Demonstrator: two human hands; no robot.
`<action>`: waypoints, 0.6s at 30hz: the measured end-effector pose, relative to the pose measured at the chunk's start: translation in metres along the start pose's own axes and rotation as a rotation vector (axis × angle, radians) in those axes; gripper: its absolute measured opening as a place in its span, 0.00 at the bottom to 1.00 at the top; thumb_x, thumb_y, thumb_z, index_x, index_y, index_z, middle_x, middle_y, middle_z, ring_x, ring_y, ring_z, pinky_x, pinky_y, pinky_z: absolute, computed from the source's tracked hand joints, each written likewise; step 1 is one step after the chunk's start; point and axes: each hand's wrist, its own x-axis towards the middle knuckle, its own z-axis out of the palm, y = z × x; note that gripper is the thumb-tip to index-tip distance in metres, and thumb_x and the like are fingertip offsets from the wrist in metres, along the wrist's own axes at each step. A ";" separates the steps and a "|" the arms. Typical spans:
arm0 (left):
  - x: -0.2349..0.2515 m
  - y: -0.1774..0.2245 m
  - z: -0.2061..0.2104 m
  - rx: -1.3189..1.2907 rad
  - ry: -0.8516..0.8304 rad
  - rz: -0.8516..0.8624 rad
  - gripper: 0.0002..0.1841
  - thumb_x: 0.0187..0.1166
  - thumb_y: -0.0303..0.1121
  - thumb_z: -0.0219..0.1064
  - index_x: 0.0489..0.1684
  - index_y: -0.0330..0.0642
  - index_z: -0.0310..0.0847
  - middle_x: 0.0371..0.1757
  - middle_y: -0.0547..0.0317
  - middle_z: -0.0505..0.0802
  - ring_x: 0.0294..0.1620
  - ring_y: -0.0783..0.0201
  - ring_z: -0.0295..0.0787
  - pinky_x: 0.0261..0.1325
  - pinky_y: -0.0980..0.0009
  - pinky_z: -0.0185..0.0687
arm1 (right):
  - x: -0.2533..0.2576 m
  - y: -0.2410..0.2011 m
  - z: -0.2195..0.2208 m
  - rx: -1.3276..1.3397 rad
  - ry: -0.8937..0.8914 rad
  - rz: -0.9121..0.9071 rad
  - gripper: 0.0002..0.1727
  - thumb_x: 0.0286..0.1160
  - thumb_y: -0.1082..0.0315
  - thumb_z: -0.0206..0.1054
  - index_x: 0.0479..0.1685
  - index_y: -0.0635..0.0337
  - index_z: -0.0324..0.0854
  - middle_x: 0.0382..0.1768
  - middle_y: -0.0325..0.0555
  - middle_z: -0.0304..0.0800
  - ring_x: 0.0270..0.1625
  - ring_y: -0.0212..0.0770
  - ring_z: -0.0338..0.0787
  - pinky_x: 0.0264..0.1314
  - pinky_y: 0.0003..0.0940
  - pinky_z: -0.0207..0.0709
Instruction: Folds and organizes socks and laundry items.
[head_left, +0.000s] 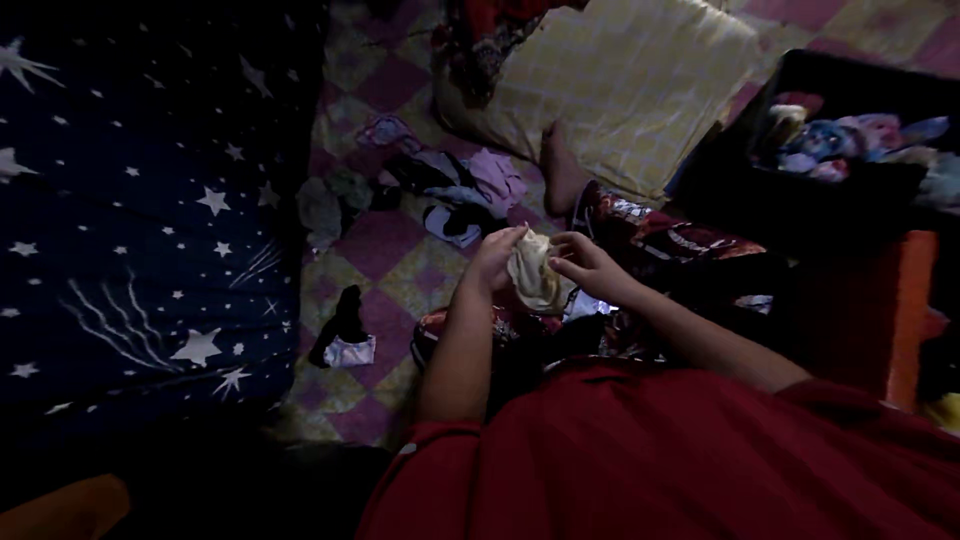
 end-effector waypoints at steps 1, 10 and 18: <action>-0.008 0.004 0.003 -0.151 -0.041 0.022 0.17 0.95 0.40 0.44 0.58 0.40 0.77 0.41 0.61 0.91 0.42 0.70 0.90 0.50 0.69 0.88 | 0.002 0.000 0.004 0.013 0.057 -0.045 0.25 0.89 0.65 0.56 0.79 0.70 0.64 0.64 0.63 0.83 0.60 0.48 0.88 0.64 0.45 0.82; -0.057 0.028 0.044 -0.502 -0.193 0.246 0.30 0.86 0.48 0.48 0.84 0.46 0.48 0.77 0.49 0.74 0.71 0.52 0.79 0.71 0.47 0.79 | -0.005 0.046 0.027 -0.209 0.596 -0.783 0.25 0.73 0.60 0.74 0.61 0.67 0.72 0.55 0.61 0.82 0.61 0.46 0.83 0.67 0.38 0.77; -0.076 0.040 0.057 -0.317 -0.171 0.335 0.32 0.88 0.38 0.46 0.92 0.52 0.39 0.69 0.55 0.78 0.65 0.57 0.84 0.64 0.53 0.85 | 0.005 0.001 -0.001 -0.085 0.487 -0.397 0.21 0.78 0.74 0.64 0.66 0.81 0.74 0.56 0.67 0.88 0.58 0.46 0.90 0.66 0.40 0.82</action>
